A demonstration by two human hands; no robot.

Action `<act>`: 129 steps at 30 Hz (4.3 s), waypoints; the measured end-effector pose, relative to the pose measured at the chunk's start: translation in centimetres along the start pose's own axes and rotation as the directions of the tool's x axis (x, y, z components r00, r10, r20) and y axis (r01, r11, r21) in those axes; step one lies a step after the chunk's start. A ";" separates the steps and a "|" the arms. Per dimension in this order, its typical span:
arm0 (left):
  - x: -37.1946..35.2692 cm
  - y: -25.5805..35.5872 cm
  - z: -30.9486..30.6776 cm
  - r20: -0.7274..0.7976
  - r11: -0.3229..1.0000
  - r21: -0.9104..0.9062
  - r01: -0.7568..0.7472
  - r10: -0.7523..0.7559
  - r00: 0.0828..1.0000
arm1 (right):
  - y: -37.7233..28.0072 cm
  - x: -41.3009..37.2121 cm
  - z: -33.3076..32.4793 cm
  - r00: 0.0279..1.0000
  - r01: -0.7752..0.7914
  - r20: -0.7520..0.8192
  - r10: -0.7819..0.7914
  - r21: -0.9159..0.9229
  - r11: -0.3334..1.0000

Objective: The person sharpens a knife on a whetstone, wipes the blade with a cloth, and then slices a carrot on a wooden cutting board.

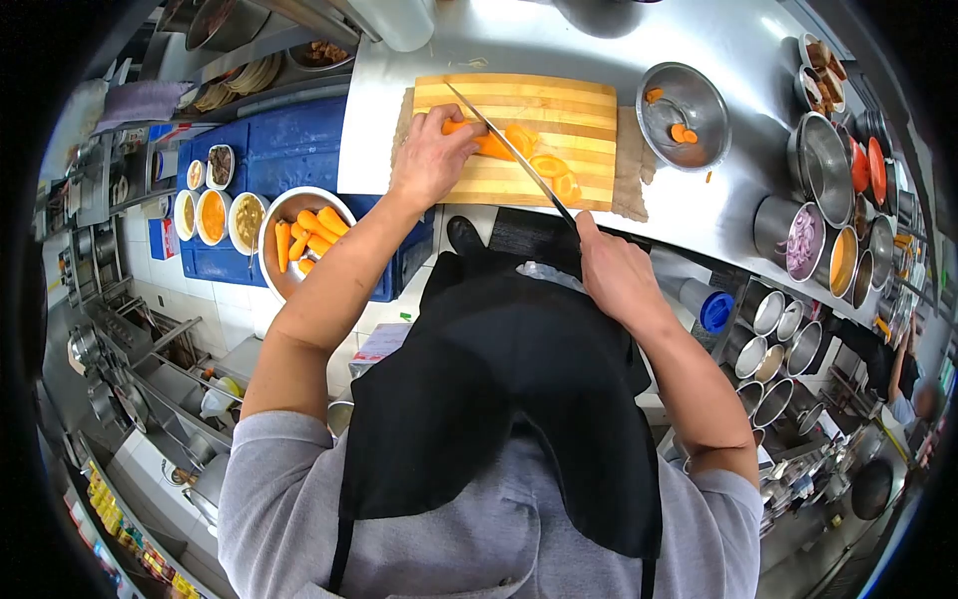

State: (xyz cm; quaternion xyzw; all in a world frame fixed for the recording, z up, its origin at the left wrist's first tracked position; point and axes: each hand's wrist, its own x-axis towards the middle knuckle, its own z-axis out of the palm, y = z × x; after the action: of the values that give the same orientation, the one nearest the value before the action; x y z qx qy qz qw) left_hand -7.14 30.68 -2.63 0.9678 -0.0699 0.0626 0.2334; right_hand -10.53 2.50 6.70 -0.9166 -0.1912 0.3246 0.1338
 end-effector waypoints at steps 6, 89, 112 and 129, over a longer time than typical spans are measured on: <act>-0.3 -0.2 0.4 -0.014 1.000 -0.021 -0.007 0.007 1.000 | 0.6 4.6 3.5 0.995 0.052 -0.084 -0.060 -0.095 0.994; -0.2 -1.4 2.4 -0.309 0.963 -0.252 -0.097 0.015 0.951 | -1.5 4.9 3.3 0.999 0.002 -0.038 -0.004 -0.057 0.998; -0.5 -1.7 2.9 -0.318 0.943 -0.318 -0.100 -0.006 0.948 | -2.8 6.8 3.5 0.998 0.011 -0.054 -0.014 -0.057 0.998; -0.2 -1.9 2.8 -0.386 0.938 -0.302 -0.169 0.042 0.922 | -2.2 4.9 3.6 1.000 -0.018 -0.009 0.018 -0.028 0.999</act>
State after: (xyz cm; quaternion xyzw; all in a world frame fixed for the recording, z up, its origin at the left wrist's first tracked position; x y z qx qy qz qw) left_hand -6.82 31.05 -5.96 0.8800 -0.0863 0.2458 0.3972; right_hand -9.94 7.04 2.19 -0.9216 -0.1871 0.3187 0.1188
